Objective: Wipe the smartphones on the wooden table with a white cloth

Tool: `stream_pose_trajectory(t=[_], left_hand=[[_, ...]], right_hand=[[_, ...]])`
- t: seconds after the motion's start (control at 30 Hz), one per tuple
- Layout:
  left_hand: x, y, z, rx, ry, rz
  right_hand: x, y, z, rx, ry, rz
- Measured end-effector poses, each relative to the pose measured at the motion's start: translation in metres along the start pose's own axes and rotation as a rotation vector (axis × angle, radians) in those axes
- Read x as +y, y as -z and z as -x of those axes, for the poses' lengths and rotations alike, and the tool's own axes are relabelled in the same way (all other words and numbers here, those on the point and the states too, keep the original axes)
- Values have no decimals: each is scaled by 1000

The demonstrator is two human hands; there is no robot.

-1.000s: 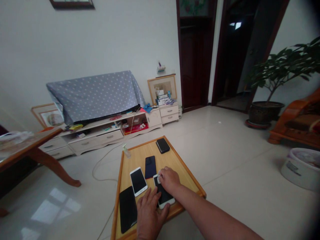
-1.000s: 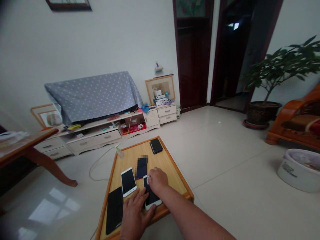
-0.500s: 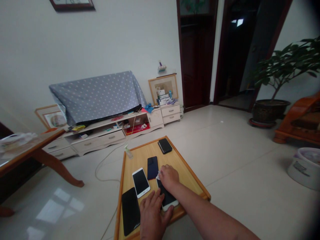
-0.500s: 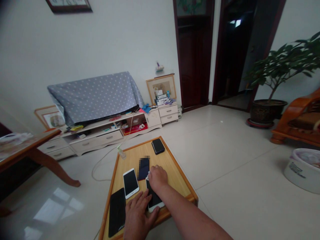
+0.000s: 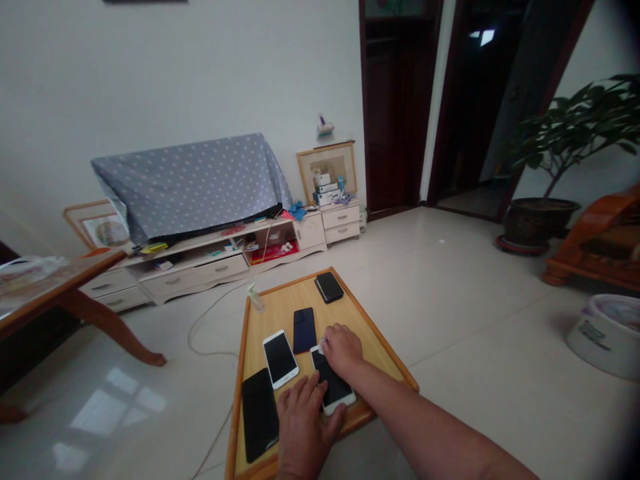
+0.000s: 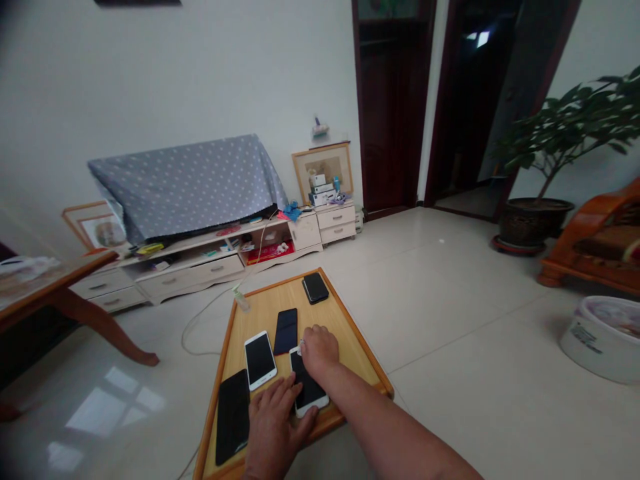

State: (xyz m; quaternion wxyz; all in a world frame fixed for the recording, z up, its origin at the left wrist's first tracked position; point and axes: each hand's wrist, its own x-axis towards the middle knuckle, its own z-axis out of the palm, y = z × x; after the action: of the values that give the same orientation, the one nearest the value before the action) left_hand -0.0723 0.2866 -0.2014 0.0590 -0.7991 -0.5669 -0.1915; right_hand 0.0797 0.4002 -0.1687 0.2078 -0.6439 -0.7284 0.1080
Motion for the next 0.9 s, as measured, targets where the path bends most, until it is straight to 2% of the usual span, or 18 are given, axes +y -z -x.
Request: stream_pose_trajectory(t=[0.17,0.33,0.57,0.7,0.9], left_hand=[[1,4,1,11,3,5],[2,5,3,8,20,19],[8,14,1,-38,83,95],[10,16,0,-18,133,139],[7,13,5,-8,109,131]], right_hand=[[-6,0,18,-64,152,-51],[1,10,21,-2,116,-39],[0,11,59,-191,352,-46],[6,10,60,-236,358,-105],[4,12,41,-150,216,-90]])
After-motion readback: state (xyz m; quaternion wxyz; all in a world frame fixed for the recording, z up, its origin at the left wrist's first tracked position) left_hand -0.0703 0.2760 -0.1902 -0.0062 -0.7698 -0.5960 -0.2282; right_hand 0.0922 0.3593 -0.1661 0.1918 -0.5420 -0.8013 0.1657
